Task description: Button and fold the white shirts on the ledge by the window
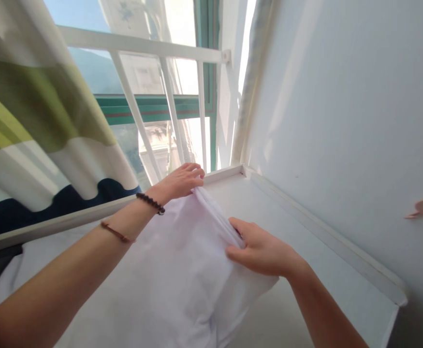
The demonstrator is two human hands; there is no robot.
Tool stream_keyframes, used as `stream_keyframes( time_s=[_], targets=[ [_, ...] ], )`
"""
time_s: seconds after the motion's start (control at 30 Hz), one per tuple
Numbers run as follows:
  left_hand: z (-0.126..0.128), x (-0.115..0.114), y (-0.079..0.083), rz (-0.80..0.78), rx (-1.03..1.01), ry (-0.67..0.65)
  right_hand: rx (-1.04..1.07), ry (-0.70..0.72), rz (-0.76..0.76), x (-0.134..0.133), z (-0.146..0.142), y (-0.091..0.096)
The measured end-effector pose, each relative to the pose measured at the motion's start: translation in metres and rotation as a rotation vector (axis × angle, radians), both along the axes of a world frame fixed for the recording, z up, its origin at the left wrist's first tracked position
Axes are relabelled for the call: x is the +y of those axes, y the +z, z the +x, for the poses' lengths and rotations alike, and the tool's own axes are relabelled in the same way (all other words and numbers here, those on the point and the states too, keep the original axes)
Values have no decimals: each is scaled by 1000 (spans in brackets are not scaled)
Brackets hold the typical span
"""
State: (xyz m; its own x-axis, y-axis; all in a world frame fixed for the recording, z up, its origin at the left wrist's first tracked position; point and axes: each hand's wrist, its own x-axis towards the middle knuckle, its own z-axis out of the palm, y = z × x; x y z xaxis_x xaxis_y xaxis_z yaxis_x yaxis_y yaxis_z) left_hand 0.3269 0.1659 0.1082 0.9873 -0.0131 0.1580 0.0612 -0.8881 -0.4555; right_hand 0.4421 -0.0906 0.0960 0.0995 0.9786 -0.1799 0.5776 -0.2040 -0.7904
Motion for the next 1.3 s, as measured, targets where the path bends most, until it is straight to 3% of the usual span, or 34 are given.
stream_keyframes(
  time_s=[0.13, 0.23, 0.4, 0.67, 0.83, 1.0, 1.13, 1.2, 1.3],
  targets=[
    [-60, 4, 14, 9, -159, -43, 112, 69, 21, -12, -34, 18],
    [-113, 5, 8, 15, -266, -20, 90, 116, 23, -10, -77, 22],
    [-195, 1, -3, -63, -322, 158, 44, 251, 62, 5, -157, 13],
    [-296, -21, 15, -117, -290, 416, 80, 427, 106, 18, -256, 16],
    [-350, -24, 2, -129, -265, 523, 143, 502, 104, 25, -309, 9],
    [-380, -26, -22, -137, -139, 598, 219, 762, -8, 26, -334, -23],
    [-379, -31, -33, -186, -52, 563, 140, 1079, 228, 20, -329, -53],
    [-370, -33, -33, -203, -46, 552, 61, 1107, 381, 18, -322, -65],
    [-354, -33, -29, -235, -39, 546, -194, 976, 568, 13, -307, -80]
  ],
)
